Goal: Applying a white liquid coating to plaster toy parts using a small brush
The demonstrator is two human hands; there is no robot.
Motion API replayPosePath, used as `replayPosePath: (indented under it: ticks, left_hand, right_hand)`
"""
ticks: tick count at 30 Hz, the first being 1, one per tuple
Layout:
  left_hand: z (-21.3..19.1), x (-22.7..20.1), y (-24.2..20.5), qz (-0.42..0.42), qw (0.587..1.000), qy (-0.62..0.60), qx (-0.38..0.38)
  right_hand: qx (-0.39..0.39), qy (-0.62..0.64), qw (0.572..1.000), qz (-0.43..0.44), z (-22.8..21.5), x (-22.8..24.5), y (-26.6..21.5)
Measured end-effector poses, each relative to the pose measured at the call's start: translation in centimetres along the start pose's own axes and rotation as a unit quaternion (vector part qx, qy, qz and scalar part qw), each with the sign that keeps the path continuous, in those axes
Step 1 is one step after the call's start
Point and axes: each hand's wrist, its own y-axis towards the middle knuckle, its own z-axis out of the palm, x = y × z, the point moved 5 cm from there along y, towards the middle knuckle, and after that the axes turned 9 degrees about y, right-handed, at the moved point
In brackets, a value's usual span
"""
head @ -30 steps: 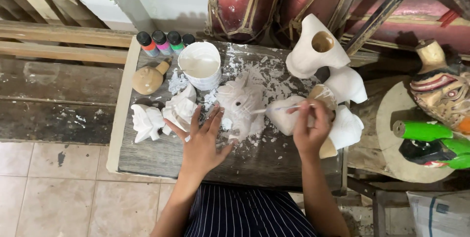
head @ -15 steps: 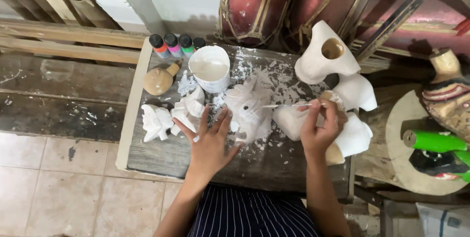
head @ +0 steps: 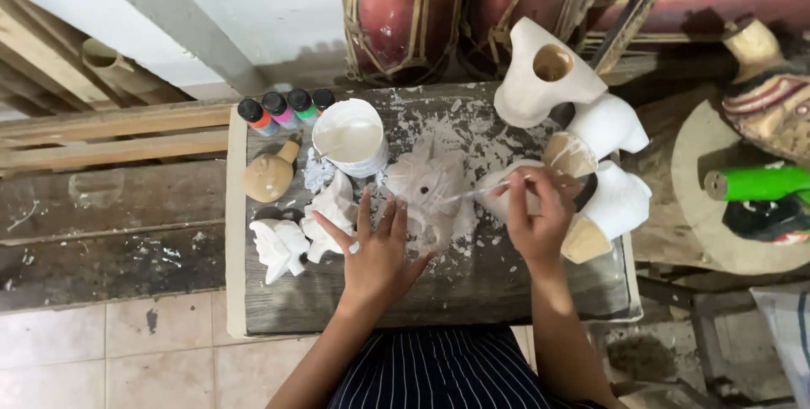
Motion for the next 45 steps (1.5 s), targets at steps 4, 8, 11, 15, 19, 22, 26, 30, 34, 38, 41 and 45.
replayPosePath:
  ticks: [4,8,11,15,19,22,26,30,34,38,41,45]
  left_hand:
    - [0.4,0.2,0.0,0.017,0.999,0.018,-0.031]
    - [0.5,0.3,0.0,0.038,0.997,0.004,-0.063]
    - [0.5,0.4,-0.1,0.043,0.995,0.011,-0.087]
    - [0.0,0.5,0.0,0.050,0.992,0.018,-0.117]
    - [0.5,0.8,0.0,0.058,0.991,0.028,-0.116]
    - [0.3,0.9,0.3,0.063,0.992,0.001,-0.105]
    - [0.2,0.9,0.2,0.072,0.991,0.034,-0.105]
    - [0.0,0.9,0.2,0.077,0.992,0.032,-0.091]
    - [0.7,0.7,0.2,0.079,0.992,0.038,-0.092]
    - [0.4,0.8,0.3,0.077,0.990,0.043,-0.113]
    - [0.9,0.7,0.0,0.077,0.990,0.043,-0.112]
    - [1.0,0.6,0.1,0.082,0.988,0.055,-0.115]
  right_hand:
    - [-0.048,-0.107,0.993,-0.021,-1.7,-2.0,-0.7]
    - [0.002,-0.033,0.999,0.001,-1.1,-3.2,-1.5]
    - [-0.023,-0.113,0.993,-0.012,-1.6,-3.1,-1.1]
    - [-0.026,-0.058,0.998,0.019,-0.9,-3.6,-1.1]
    - [-0.017,-0.102,0.994,0.030,-0.8,-3.3,-0.7]
    - [-0.119,-0.035,0.992,0.028,-0.9,-0.5,0.8]
    - [-0.080,-0.034,0.996,0.029,-0.2,-1.2,0.5]
    - [-0.109,-0.096,0.989,0.018,-0.8,-0.6,0.8]
    - [-0.083,-0.081,0.993,0.036,-0.3,-1.5,0.0]
    - [-0.134,-0.131,0.982,0.038,-0.6,-1.5,0.2]
    - [-0.124,-0.125,0.983,0.047,-0.8,-2.3,-0.5]
    - [-0.146,-0.184,0.971,0.050,-1.6,-2.7,-1.0]
